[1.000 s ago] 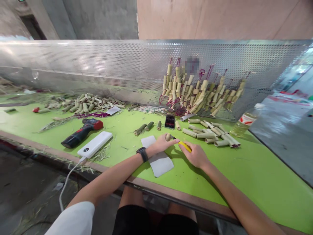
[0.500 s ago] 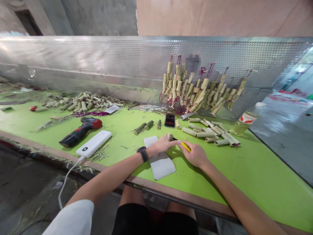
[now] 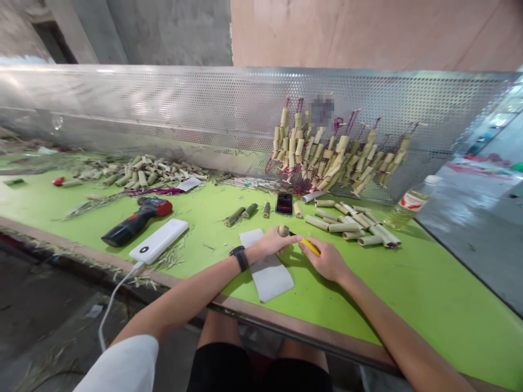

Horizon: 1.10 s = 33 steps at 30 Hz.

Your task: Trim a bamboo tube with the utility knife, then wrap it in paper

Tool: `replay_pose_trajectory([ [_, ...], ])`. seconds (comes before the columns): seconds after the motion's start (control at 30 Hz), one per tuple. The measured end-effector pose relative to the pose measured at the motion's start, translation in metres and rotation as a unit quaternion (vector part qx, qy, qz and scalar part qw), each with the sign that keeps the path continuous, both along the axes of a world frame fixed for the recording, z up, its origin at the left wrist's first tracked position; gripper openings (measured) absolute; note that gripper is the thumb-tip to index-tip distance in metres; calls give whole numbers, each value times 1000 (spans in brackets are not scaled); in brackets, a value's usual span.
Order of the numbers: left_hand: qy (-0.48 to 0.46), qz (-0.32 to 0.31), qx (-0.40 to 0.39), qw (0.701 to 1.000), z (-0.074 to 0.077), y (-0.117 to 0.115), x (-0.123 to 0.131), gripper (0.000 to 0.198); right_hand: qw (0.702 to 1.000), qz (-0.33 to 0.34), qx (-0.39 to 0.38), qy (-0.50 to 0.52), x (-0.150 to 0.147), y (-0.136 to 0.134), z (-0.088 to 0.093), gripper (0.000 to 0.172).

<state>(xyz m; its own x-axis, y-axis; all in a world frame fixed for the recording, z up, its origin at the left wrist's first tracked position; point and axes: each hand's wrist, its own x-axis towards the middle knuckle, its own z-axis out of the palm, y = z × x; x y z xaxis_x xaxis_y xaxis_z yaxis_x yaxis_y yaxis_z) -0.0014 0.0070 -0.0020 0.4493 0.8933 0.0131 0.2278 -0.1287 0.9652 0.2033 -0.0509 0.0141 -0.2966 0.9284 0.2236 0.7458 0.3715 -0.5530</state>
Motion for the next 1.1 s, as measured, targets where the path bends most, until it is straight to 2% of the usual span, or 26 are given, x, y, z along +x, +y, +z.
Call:
replay_pose_trajectory([
  [0.27,-8,-45,5,999,10,-9,0,57,999,12,-37,25,-3,-3,4,64],
  [0.43,-15,-55,29,998,6,-7,2,61,1000,6,-23,10,-5,-4,5,63],
  [0.53,-16,-58,21,998,6,-6,3,63,1000,-20,6,-17,-9,-6,3,65],
  [0.6,-1,-39,24,999,9,-8,3,64,997,-51,37,-46,-10,-6,2,64],
  [0.67,21,7,44,999,11,-11,4,65,991,-88,59,-77,-9,-5,2,63],
  [0.77,42,34,58,997,12,-13,4,66,988,-114,57,-93,-5,-2,1,61],
  [0.97,16,-4,19,1000,8,-7,0,64,999,-42,-9,-11,-1,-1,4,64],
  [1.1,-8,-16,5,1000,14,-9,0,64,999,-17,-30,22,-2,-3,4,60],
])
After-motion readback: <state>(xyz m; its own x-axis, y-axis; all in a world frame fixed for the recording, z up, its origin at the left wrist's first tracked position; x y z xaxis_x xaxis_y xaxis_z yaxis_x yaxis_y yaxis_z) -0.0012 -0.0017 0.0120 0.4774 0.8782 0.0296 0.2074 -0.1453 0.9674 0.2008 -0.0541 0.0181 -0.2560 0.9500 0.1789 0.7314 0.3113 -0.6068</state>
